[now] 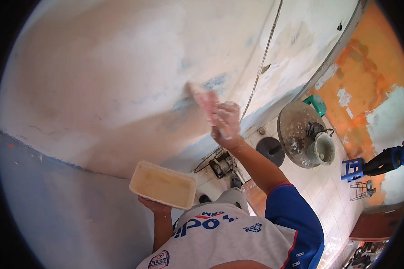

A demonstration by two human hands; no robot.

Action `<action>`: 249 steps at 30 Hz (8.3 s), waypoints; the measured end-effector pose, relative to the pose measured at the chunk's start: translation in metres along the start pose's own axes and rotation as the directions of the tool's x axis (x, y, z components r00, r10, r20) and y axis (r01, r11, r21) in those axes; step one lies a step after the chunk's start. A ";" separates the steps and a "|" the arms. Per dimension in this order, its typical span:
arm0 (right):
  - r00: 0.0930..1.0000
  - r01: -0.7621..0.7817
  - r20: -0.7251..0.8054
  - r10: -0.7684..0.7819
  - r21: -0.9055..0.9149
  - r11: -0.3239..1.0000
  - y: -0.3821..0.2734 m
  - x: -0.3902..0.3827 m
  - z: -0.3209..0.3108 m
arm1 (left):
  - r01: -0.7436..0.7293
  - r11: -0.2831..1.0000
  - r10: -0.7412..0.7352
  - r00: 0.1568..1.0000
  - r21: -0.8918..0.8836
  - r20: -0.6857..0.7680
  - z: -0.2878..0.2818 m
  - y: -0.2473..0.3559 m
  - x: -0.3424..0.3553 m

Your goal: The person applies plaster to a wall using a putty knife and a plastic container.

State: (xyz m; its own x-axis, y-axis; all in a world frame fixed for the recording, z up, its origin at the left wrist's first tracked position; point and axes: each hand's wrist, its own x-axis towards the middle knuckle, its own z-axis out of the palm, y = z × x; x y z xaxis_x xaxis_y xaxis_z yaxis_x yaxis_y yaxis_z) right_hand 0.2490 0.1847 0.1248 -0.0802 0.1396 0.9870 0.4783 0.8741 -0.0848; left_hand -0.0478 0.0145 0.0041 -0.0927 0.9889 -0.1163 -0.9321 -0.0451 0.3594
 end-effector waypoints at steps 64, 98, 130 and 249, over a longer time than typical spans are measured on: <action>0.952 -0.069 -0.292 -0.092 -0.499 0.864 0.071 0.079 -0.019 | 0.050 0.999 -0.050 0.999 -0.015 -0.002 -0.024 -0.022 0.001; 0.973 0.123 -0.114 -0.200 -0.477 0.870 0.059 0.083 -0.040 | 0.022 0.999 -0.022 1.000 -0.025 -0.012 -0.010 -0.030 0.006; 0.263 -0.899 0.328 0.907 0.425 0.107 -0.125 0.016 -0.162 | 0.134 0.990 -0.134 0.991 0.045 -0.017 0.064 -0.136 0.001; -0.254 -0.909 0.674 0.694 0.079 -0.410 -0.103 -0.084 -0.106 | 0.422 0.874 -0.309 0.865 0.241 -0.395 0.008 -0.107 -0.012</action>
State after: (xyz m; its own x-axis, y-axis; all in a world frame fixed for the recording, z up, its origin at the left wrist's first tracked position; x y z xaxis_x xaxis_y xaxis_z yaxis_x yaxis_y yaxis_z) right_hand 0.2996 0.0340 0.0648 -0.2367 0.8845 -0.4020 -0.1925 -0.4482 -0.8729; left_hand 0.0557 0.0086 -0.0252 0.0693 0.8134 -0.5775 -0.7692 0.4122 0.4883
